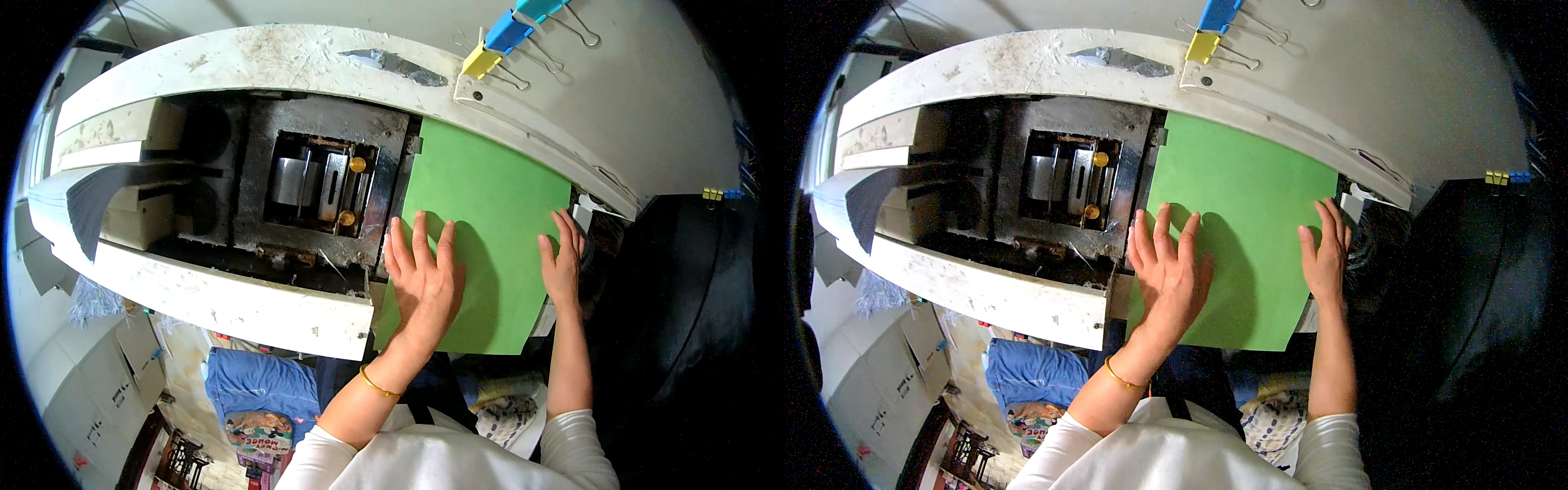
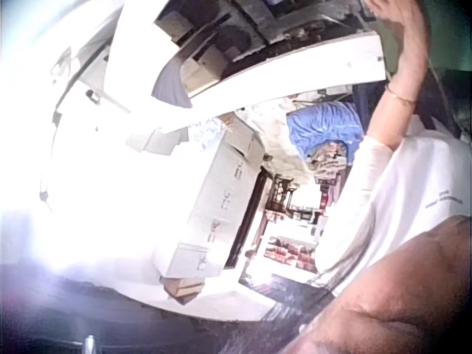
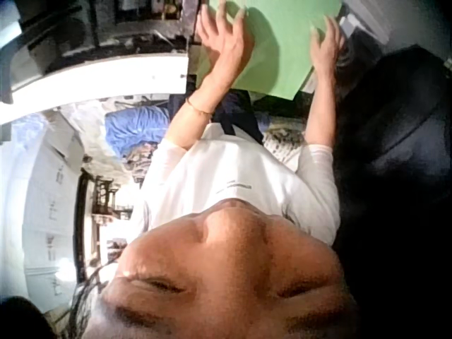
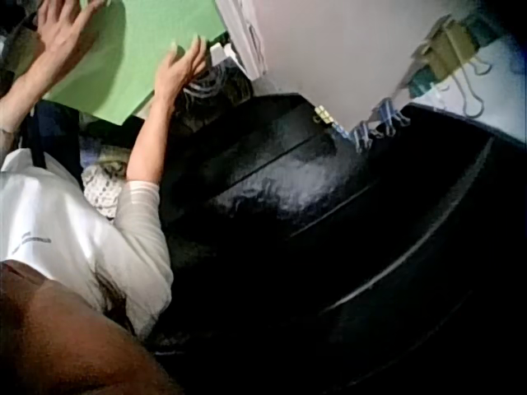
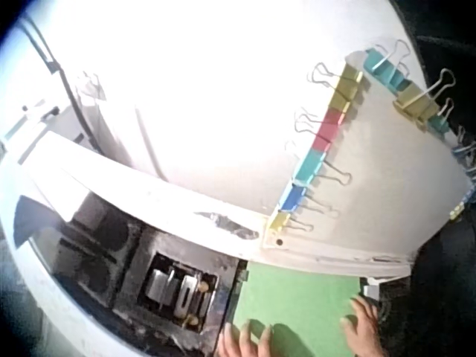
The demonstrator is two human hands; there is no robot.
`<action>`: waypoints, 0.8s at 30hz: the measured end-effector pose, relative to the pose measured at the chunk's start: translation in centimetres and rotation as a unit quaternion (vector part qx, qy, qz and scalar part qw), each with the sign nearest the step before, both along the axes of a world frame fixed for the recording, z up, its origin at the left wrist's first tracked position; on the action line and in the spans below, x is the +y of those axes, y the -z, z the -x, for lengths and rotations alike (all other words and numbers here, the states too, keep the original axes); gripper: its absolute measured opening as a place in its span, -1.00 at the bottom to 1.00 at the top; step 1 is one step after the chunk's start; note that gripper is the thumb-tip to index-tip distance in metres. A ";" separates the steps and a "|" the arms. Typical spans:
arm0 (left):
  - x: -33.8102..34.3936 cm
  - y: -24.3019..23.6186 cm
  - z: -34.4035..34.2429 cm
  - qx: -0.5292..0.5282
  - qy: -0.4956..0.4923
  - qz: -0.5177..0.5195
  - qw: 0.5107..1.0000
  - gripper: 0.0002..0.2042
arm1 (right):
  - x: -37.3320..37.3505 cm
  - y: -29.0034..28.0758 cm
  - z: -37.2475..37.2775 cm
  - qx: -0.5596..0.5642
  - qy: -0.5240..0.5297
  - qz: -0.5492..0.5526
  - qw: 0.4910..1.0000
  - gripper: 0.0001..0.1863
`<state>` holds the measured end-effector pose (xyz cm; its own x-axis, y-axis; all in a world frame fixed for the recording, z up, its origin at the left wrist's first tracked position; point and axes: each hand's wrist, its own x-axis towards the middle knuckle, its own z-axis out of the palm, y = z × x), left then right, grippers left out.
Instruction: The person loads a stack of printed papers into a binding machine, adjusts internal components, and places a green sheet on the machine. They then scoop a white granular substance from a bag and pour it into the machine's interior. The person walks away from the machine at the end.
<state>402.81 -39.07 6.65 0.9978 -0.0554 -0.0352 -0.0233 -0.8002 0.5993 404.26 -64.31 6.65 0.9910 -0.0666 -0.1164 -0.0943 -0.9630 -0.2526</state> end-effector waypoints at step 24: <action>-1.1 -0.4 2.1 -0.029 0.043 0.044 0.998 -0.41 | -0.7 -0.8 0.3 -0.007 -0.013 0.004 1.000 -0.56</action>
<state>400.67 -40.21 7.09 0.9894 -0.1423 0.0304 -0.1265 -0.7381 0.6627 403.91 -65.02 7.46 0.9938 -0.0425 -0.1027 -0.0667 -0.9671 -0.2455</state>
